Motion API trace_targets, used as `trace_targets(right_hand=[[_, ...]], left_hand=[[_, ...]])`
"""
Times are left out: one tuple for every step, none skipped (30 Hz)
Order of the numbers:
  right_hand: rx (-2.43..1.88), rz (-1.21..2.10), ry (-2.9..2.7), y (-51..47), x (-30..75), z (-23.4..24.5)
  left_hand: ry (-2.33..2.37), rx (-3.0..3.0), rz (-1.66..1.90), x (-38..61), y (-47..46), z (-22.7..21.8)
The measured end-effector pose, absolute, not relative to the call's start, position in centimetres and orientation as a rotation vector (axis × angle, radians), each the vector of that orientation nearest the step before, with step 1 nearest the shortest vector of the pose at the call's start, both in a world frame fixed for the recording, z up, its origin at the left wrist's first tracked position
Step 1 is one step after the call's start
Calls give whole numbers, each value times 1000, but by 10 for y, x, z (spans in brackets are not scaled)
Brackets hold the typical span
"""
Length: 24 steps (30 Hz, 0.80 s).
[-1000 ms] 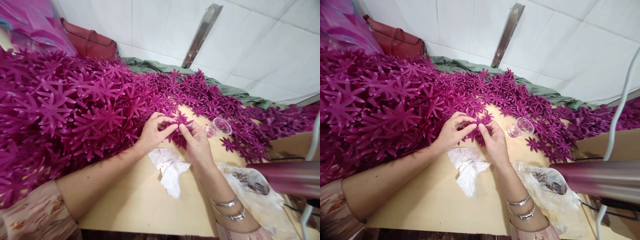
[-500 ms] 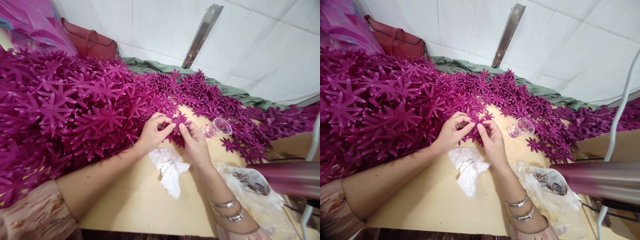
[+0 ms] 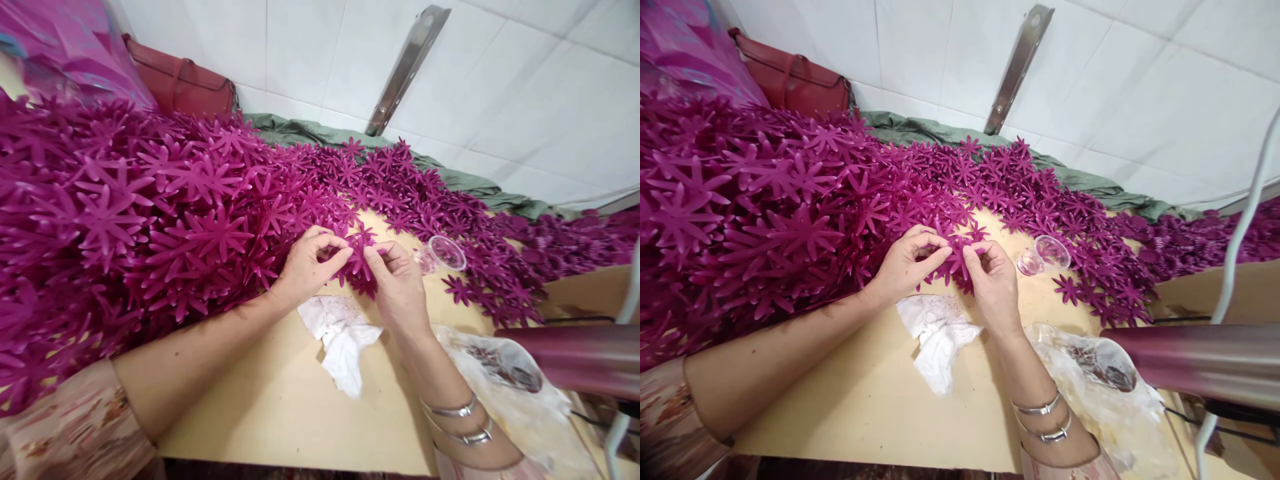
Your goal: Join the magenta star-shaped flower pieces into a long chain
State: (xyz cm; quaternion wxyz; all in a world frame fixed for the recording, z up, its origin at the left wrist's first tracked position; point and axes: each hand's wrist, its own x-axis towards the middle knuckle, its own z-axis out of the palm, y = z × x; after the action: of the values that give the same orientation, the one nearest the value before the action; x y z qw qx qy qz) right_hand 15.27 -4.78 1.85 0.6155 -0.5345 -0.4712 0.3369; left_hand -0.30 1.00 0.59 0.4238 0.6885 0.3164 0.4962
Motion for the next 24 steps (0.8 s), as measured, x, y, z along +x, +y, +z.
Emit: trace_targets(right_hand=[[-1226,784,-1075,-48,153,19],[-1222,791,-1066,-47,152,19],[-1220,797,-1060,-47,152,19],[-1219,801,-1058,-47,152,19],[-1220,802,-1059,-47,152,19],[-1221,801,-1059,-47,152,19],[-1223,797,-1058,-47,153,18],[-1225,793,-1057,-47,153,17],[-1229,785,-1054,-47,154,16],[-1233,776,-1054,-47,154,15],[-1239,765,-1058,-47,154,14],[-1244,757,-1065,-47,154,14],[-1250,751,-1074,-48,154,13],[-1254,748,-1080,-48,154,14],[-1256,744,-1084,-48,153,14],[-1255,742,-1083,-48,153,15],[-1248,741,-1078,-49,152,15],[-1239,745,-1073,-49,151,16],[-1231,753,-1067,-49,151,16],[-1224,765,-1063,-48,150,16],[-1218,777,-1063,-48,150,16],[-1211,784,-1063,-47,150,15],[-1202,786,-1064,-46,151,14],[-1189,786,-1062,-45,151,14]], left_hand=[[790,1728,1244,-3,10,6],[788,1734,1243,-3,10,6],[785,1739,1241,-3,10,6],[779,1743,1238,-3,9,6],[770,1746,1235,-3,9,7],[759,1748,1232,-3,9,7],[748,1748,1229,-4,9,8],[740,1747,1226,-4,8,8],[734,1746,1223,-4,8,8],[729,1747,1220,-4,8,8],[725,1748,1221,-4,8,8],[721,1748,1225,-4,8,8],[716,1748,1231,-4,8,7],[713,1746,1236,-4,9,7],[710,1742,1239,-4,9,6],[711,1733,1239,-4,9,6],[716,1723,1237,-4,9,6],[723,1714,1233,-4,9,6],[731,1709,1231,-4,9,6],[736,1705,1233,-4,9,6],[739,1704,1237,-4,9,6],[740,1703,1243,-4,10,6],[742,1699,1253,-4,10,6],[746,1691,1261,-4,10,5]])
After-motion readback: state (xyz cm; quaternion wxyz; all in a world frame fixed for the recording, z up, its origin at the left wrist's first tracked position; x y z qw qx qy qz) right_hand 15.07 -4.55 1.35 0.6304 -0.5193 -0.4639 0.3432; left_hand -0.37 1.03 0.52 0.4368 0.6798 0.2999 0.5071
